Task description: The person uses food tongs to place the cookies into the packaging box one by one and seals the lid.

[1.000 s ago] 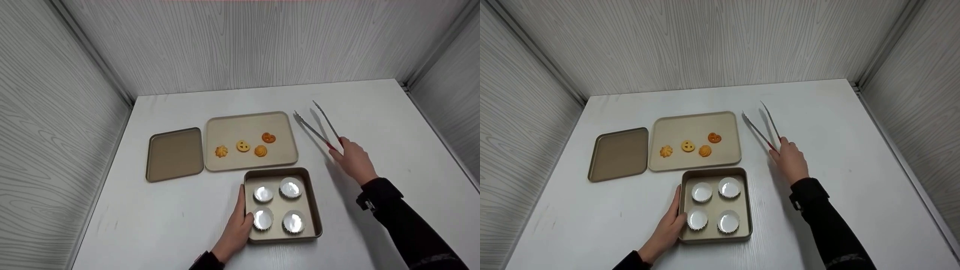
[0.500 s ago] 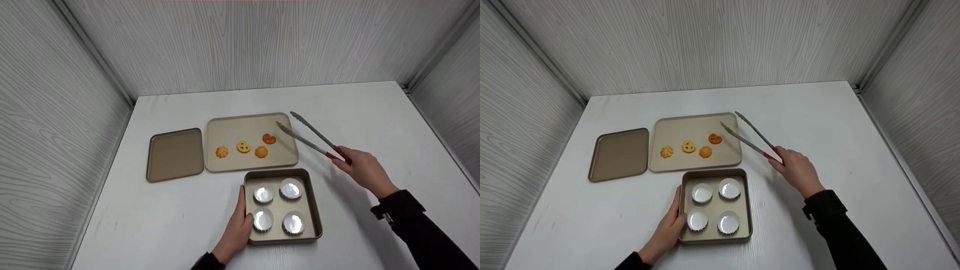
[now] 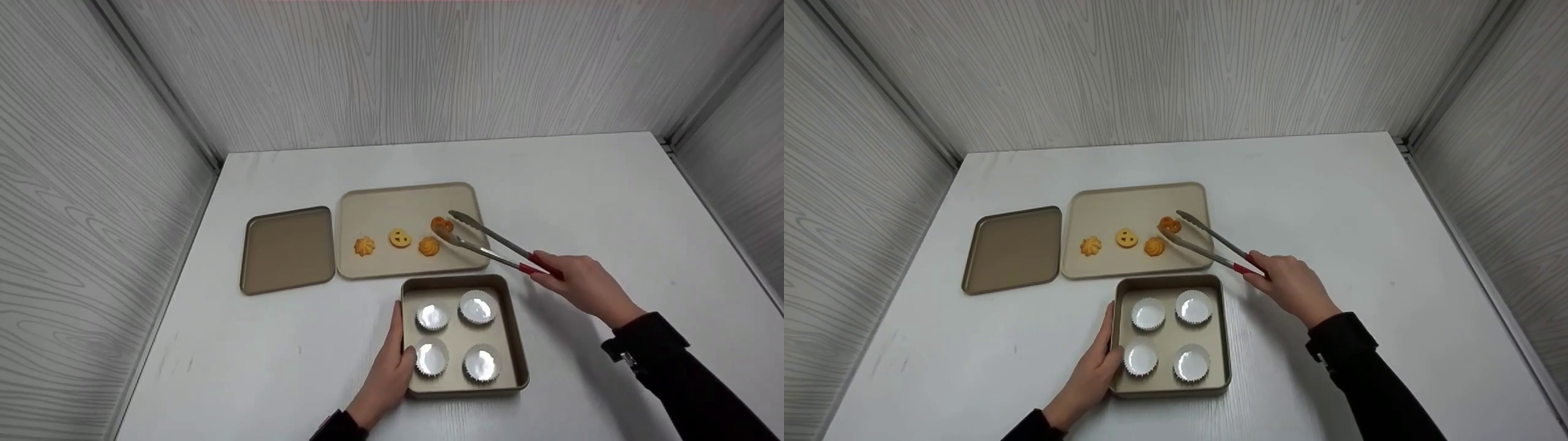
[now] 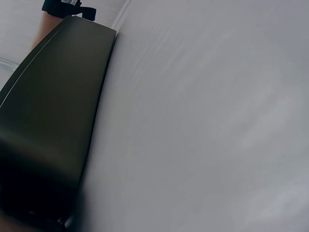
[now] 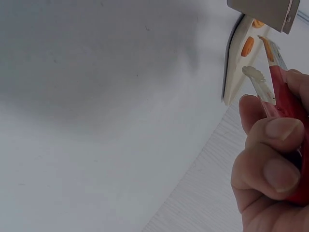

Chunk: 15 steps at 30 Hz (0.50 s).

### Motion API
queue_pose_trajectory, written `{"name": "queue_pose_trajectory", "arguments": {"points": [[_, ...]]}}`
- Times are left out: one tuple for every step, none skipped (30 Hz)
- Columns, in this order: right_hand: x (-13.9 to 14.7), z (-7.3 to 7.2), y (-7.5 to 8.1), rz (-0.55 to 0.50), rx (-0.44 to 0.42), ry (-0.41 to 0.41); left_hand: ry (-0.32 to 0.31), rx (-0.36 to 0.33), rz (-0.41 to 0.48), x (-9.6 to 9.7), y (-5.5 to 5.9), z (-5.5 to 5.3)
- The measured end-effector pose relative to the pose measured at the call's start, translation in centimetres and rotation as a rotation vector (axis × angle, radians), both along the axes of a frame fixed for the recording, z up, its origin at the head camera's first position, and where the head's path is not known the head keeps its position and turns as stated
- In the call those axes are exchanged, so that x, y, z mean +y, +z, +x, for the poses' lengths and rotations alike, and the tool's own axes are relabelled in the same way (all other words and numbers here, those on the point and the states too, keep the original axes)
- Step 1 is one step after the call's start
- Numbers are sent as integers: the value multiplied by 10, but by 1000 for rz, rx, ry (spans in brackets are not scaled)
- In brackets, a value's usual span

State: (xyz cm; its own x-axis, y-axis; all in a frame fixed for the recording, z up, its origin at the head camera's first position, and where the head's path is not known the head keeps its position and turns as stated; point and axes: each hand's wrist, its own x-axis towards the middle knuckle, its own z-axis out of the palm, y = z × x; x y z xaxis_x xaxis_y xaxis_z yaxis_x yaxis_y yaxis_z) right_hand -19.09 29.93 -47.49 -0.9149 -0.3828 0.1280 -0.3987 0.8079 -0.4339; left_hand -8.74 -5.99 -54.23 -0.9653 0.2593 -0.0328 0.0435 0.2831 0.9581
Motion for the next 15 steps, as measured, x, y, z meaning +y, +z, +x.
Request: {"name": "queue_pose_trajectory", "arguments": {"points": [[-1, -1, -1, 7, 3, 4, 0, -5, 0, 0, 0, 0], [-2, -1, -1, 16, 8, 8, -1, -8, -1, 0, 0, 0], [-2, -2, -2, 26, 16, 13, -2, -10, 0, 0, 0, 0], [-3, -3, -3, 34, 24, 20, -4, -13, 2, 0, 0, 0], [-4, -4, -3, 42, 34, 27, -6, -16, 5, 0, 0, 0], [-6, -5, -4, 50, 45, 33, -8, -19, 6, -1, 0, 1], [-7, -5, -4, 55, 55, 38, -9, -20, 8, -1, 0, 1], [-8, -6, -4, 59, 63, 40, -11, -22, 11, -1, 0, 1], [-9, -6, -4, 59, 71, 42, -13, -22, 14, -1, 0, 0], [-10, -6, -5, 57, 76, 42, -14, -22, 15, -1, 0, 0], [-11, -6, -5, 56, 81, 40, -16, -21, 16, -1, -1, 0], [-11, -6, -5, 55, 86, 39, -17, -20, 16, -2, -1, 0], [-12, -6, -5, 54, 88, 37, -17, -18, 15, -2, -1, 0], [-13, -6, -5, 52, 91, 35, -18, -16, 12, -2, -1, 0], [-14, -6, -6, 50, 95, 36, -18, -13, 10, -2, -1, 0]]}}
